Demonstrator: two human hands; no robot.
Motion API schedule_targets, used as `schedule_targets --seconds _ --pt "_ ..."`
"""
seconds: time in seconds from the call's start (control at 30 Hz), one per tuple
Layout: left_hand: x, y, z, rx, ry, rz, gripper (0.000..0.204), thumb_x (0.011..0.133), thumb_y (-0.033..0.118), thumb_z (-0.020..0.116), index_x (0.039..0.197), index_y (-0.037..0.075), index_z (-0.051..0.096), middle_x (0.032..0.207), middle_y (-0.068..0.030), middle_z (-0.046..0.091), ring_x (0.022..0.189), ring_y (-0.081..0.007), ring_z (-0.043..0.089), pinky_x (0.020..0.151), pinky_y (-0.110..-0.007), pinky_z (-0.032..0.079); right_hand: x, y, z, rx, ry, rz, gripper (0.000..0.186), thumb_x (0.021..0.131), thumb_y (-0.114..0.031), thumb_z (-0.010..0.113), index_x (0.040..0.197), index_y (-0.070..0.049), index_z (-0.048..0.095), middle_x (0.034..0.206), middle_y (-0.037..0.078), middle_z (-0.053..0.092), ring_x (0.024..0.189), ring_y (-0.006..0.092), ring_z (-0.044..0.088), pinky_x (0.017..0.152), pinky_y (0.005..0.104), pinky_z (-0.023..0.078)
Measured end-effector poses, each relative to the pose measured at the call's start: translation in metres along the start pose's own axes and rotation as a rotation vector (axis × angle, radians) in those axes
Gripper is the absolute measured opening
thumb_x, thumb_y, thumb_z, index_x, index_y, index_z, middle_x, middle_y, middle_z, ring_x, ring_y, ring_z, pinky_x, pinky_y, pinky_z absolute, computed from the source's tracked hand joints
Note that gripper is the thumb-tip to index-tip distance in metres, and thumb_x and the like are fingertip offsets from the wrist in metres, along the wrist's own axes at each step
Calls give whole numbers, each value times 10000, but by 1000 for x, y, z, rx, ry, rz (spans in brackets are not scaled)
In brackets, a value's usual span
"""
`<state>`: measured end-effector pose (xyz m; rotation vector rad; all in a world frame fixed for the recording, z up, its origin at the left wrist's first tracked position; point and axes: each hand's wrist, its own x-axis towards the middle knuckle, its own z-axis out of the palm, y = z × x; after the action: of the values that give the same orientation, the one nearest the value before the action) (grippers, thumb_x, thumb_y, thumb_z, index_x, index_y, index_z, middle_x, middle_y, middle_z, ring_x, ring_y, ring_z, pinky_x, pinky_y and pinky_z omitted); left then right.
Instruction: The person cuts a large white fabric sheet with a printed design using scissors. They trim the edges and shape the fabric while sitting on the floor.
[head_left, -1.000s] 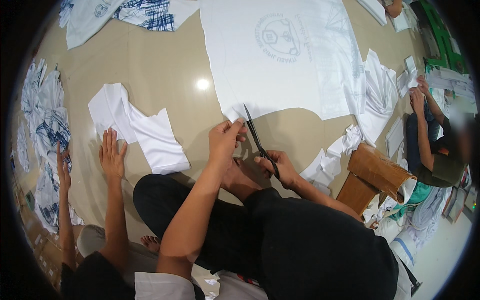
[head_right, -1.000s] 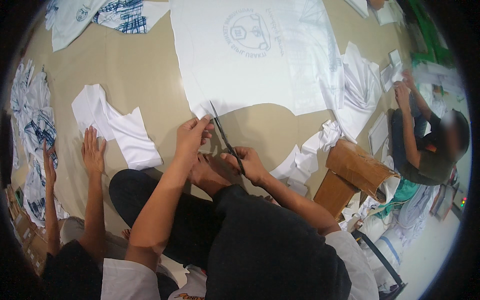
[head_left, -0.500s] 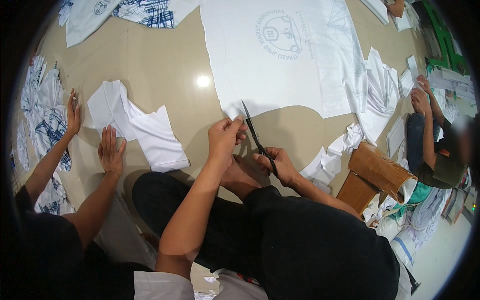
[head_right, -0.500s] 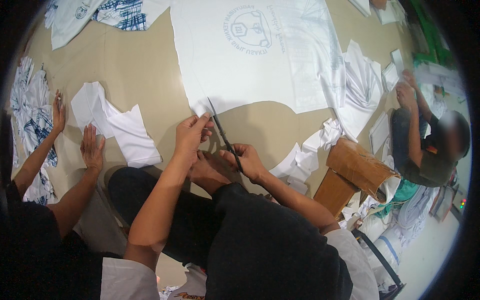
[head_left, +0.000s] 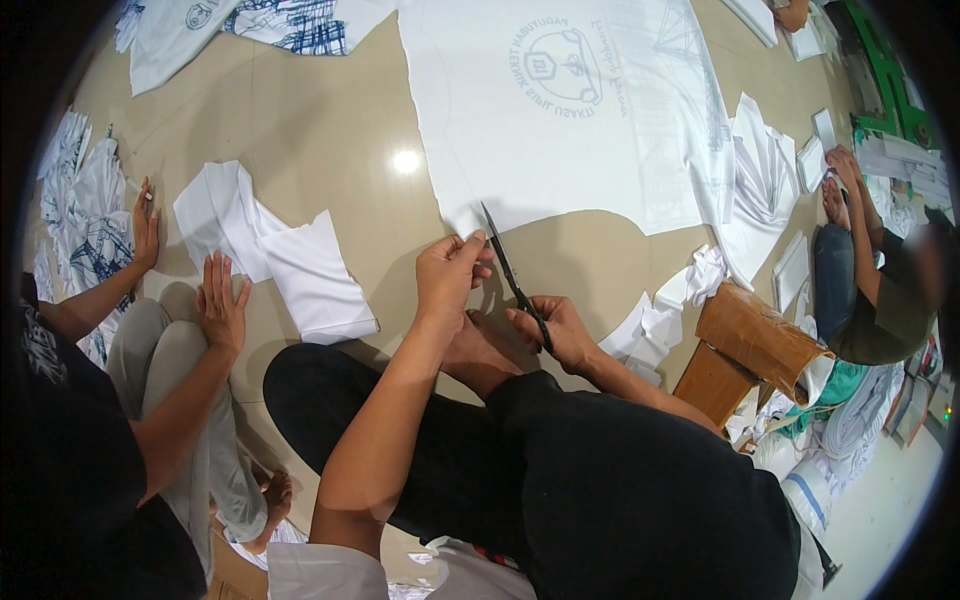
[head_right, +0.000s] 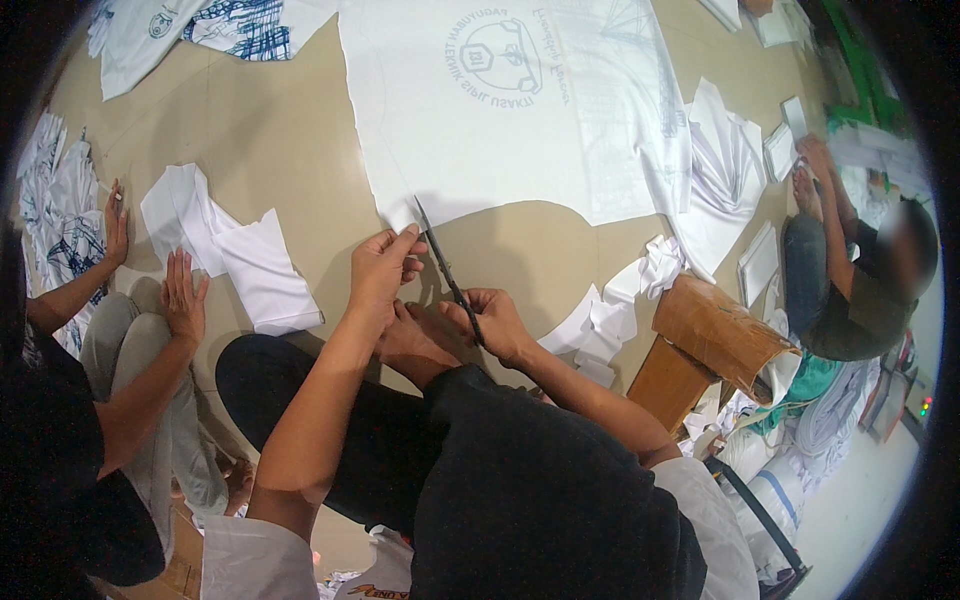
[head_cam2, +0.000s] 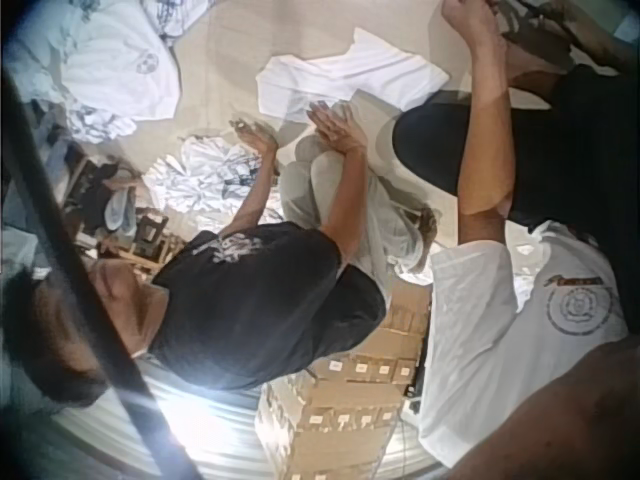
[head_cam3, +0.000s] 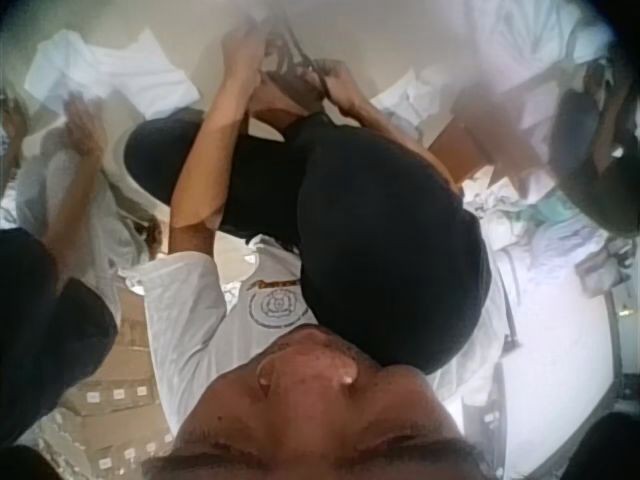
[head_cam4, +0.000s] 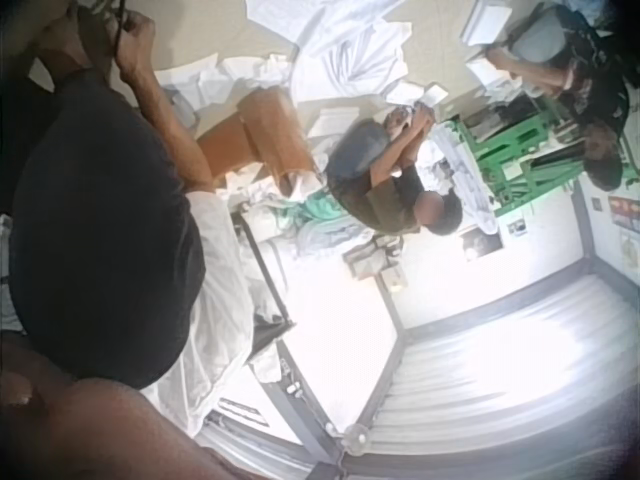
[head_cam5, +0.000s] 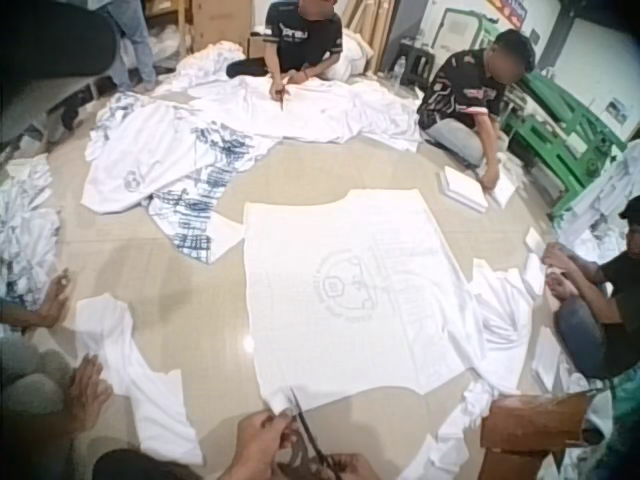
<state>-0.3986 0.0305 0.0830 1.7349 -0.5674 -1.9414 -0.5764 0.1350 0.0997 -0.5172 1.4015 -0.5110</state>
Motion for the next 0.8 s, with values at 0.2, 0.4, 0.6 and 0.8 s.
schedule_targets --seconds 0.2,0.4,0.6,0.8 --pt "0 0 -1 -11 3 -5 263 1025 323 738 952 70 731 893 -28 762 696 -78 641 650 -233 495 0 3 -1 -7 12 24 365 969 -309 794 736 -67 653 616 -3 586 527 76 522 488 265 397" --pt "1 0 -2 -11 5 -15 261 1017 326 750 947 75 727 898 -28 762 702 -79 644 656 -238 496 1 1 0 -30 21 15 383 953 -330 804 730 -57 657 612 5 579 528 85 529 485 274 402" --pt "-1 1 -3 -49 7 -18 240 1009 317 758 959 84 726 894 -23 756 694 -82 639 654 -242 492 8 -9 0 -28 9 26 358 970 -314 787 750 -69 646 611 13 600 531 96 548 507 270 423" --pt "-1 0 -3 -50 6 -9 232 1008 314 758 951 93 722 885 -20 753 689 -79 635 652 -242 490 16 -14 1 -14 2 -8 361 972 -316 787 749 -68 647 613 11 600 525 93 544 502 268 422"
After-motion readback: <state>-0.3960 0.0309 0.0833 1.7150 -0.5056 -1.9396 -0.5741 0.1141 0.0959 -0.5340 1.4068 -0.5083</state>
